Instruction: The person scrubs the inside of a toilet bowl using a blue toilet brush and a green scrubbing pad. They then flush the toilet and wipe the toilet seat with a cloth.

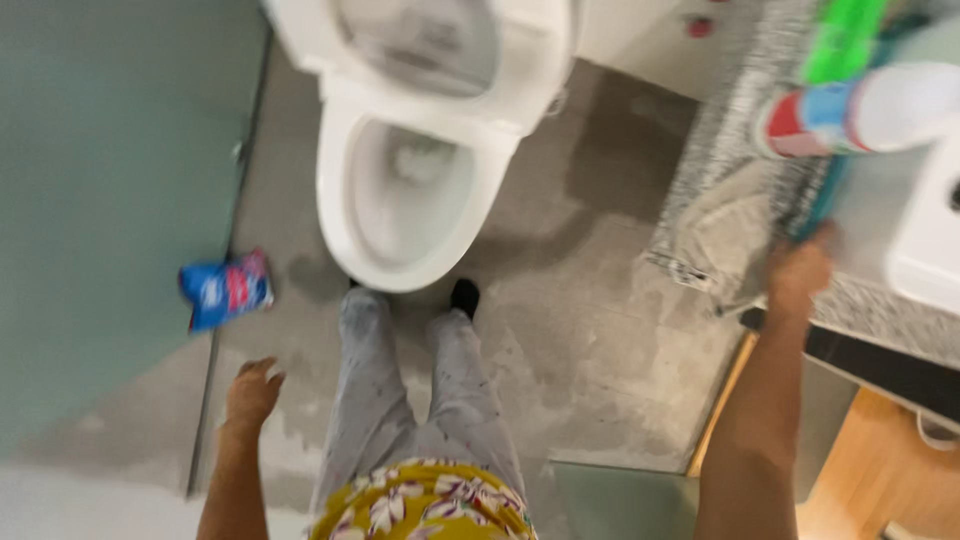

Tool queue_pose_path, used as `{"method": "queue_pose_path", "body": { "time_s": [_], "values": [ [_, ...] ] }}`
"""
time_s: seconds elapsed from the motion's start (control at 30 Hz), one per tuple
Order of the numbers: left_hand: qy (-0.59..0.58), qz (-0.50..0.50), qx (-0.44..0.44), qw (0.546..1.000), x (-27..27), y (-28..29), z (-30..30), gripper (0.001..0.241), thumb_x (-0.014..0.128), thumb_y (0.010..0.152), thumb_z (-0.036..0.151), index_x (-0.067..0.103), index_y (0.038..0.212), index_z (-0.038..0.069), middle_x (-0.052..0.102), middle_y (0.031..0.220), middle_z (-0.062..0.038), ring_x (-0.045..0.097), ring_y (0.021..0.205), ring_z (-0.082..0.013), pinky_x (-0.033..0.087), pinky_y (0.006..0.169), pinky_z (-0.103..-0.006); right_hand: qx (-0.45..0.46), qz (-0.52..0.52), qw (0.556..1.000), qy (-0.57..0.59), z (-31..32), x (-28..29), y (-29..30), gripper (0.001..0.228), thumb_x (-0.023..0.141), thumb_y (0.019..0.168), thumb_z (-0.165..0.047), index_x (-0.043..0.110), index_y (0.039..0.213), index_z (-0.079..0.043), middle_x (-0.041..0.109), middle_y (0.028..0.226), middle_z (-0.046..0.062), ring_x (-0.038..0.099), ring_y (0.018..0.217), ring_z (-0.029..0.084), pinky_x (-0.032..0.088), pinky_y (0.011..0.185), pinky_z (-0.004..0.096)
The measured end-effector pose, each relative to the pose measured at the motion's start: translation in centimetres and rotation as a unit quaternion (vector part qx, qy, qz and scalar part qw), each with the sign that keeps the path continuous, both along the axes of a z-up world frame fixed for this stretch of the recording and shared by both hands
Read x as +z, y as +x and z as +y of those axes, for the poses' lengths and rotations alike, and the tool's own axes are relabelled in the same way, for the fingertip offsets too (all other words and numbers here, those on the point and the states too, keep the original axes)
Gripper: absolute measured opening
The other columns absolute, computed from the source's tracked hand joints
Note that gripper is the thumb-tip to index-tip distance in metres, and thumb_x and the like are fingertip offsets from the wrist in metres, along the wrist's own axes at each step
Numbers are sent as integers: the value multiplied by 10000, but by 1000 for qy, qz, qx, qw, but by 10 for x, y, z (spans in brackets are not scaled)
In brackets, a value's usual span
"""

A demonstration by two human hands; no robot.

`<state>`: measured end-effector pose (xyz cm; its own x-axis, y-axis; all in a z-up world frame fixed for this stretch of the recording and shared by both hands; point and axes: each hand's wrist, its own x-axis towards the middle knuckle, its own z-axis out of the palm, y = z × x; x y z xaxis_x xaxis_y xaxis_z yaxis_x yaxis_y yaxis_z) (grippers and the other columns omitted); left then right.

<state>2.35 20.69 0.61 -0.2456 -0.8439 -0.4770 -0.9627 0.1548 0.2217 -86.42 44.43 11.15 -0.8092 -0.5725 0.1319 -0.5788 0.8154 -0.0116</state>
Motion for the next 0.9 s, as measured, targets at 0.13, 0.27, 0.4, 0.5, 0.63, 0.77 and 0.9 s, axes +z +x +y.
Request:
{"method": "queue_pose_path", "body": {
  "time_s": [0.13, 0.27, 0.4, 0.5, 0.63, 0.77, 0.9],
  "values": [
    [94, -59, 49, 993, 1, -4, 45, 465, 743, 861, 292, 669, 1304, 171, 633, 1334, -162, 630, 1184, -366, 525, 1003, -443, -47, -221, 946, -233, 2, 28, -13, 335, 516, 1066, 12, 449, 1387, 85, 655, 947, 233, 660, 673, 263, 553, 584, 415],
    [127, -75, 56, 988, 1, -10, 53, 436, 731, 880, 300, 677, 1301, 202, 642, 1320, -151, 634, 1187, -361, 526, 1007, -445, 35, -229, 908, -351, 26, 60, 5, 309, 478, 1055, 75, 396, 1352, 102, 664, 987, 135, 663, 657, 169, 532, 484, 279],
    [61, 18, 17, 998, -19, -18, 32, 397, 724, 875, 268, 688, 1252, 149, 662, 1264, -171, 638, 1156, -380, 528, 967, -463, -21, -166, 912, -374, 41, 75, 31, 182, 484, 1093, 17, 475, 1262, 85, 648, 926, 154, 653, 652, 184, 535, 500, 291],
    [17, 95, -17, 995, -41, -22, 0, 371, 719, 885, 243, 690, 1228, 104, 682, 1190, -190, 646, 1122, -388, 534, 949, -464, -75, -127, 900, -410, 68, 91, 79, 125, 489, 1104, -31, 553, 1157, 63, 640, 867, 170, 624, 618, 191, 523, 498, 299],
    [-2, 153, -18, 988, -61, -14, -25, 365, 708, 883, 190, 681, 1229, 76, 686, 1182, -191, 647, 1086, -396, 530, 921, -475, 50, -27, 877, -477, 98, 106, 190, 469, 504, 1013, 20, 285, 1427, 14, 545, 1208, 183, 566, 691, 224, 519, 532, 314],
    [1, 154, -45, 987, -79, 23, -39, 376, 710, 885, 209, 676, 1238, 86, 686, 1179, -187, 647, 1095, -390, 531, 930, -470, -45, -176, 837, -517, 121, 110, 328, 464, 493, 1094, -107, 267, 1491, -25, 440, 733, 81, 486, 503, 200, 361, 456, 284],
    [39, 92, -32, 994, -99, 80, -39, 372, 709, 882, 220, 681, 1234, 104, 679, 1201, -189, 644, 1111, -390, 531, 941, -473, -151, -200, 839, -483, 137, 94, 468, 551, 526, 1108, -248, 336, 1583, -45, 496, 652, 50, 457, 470, 144, 356, 435, 279]
  ]
}}
